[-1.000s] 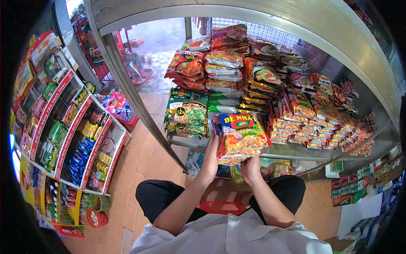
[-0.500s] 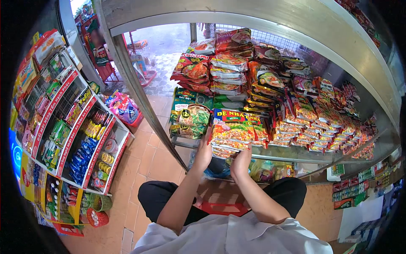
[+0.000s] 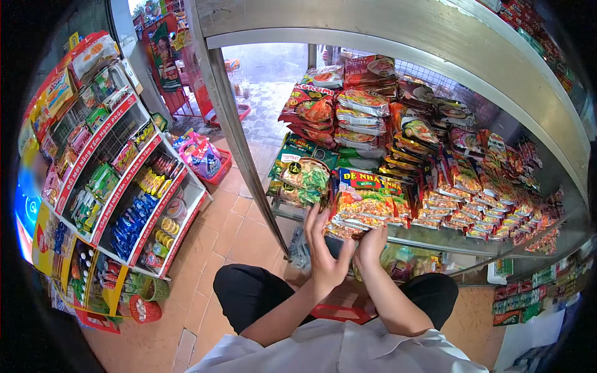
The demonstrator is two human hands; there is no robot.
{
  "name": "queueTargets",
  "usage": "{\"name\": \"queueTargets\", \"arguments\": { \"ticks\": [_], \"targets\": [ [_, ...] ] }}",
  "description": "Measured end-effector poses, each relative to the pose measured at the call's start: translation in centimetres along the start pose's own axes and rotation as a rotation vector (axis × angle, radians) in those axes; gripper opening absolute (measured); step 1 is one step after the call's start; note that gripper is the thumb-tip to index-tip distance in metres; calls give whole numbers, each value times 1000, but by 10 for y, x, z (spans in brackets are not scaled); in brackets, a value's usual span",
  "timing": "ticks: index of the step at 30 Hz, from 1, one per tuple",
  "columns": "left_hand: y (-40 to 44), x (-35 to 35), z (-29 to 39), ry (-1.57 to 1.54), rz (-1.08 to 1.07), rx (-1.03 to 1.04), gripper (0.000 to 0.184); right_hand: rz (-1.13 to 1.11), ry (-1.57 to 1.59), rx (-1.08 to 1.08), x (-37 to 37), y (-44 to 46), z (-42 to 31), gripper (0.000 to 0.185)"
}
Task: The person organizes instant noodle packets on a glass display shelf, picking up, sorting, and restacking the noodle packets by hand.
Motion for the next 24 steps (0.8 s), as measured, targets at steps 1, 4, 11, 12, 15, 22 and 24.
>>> {"name": "queueTargets", "arguments": {
  "ticks": [1, 4, 11, 12, 15, 22, 24],
  "targets": [
    [2, -2, 3, 64, -38, 268, 63, 2, -29, 14, -1, -1, -1, 42],
    [7, 13, 2, 231, -261, 758, 56, -91, -80, 18, -19, 17, 23, 49],
    [25, 40, -40, 419, -470, 712, 58, -50, 31, 81, -11, -1, 6, 48],
    [25, 40, -43, 438, -459, 699, 60, -70, 41, 95, -6, -5, -3, 49],
    [22, 44, -46, 474, -422, 670, 61, -96, -14, 27, -4, -6, -16, 52],
    [45, 28, -42, 281, -382, 585, 76, -226, -300, -491, 32, -37, -72, 65],
    [59, 17, -58, 355, -402, 558, 84, -277, -519, -749, 35, -40, -78, 64]
  ]
}}
Point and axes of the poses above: each hand's wrist, its own y-axis towards the middle knuckle, its own x-axis out of the palm, z = x × y, the point moved 4 cm from there along y, towards the middle knuckle, and after that the axes turned 11 degrees about z, right-handed, at the moved point
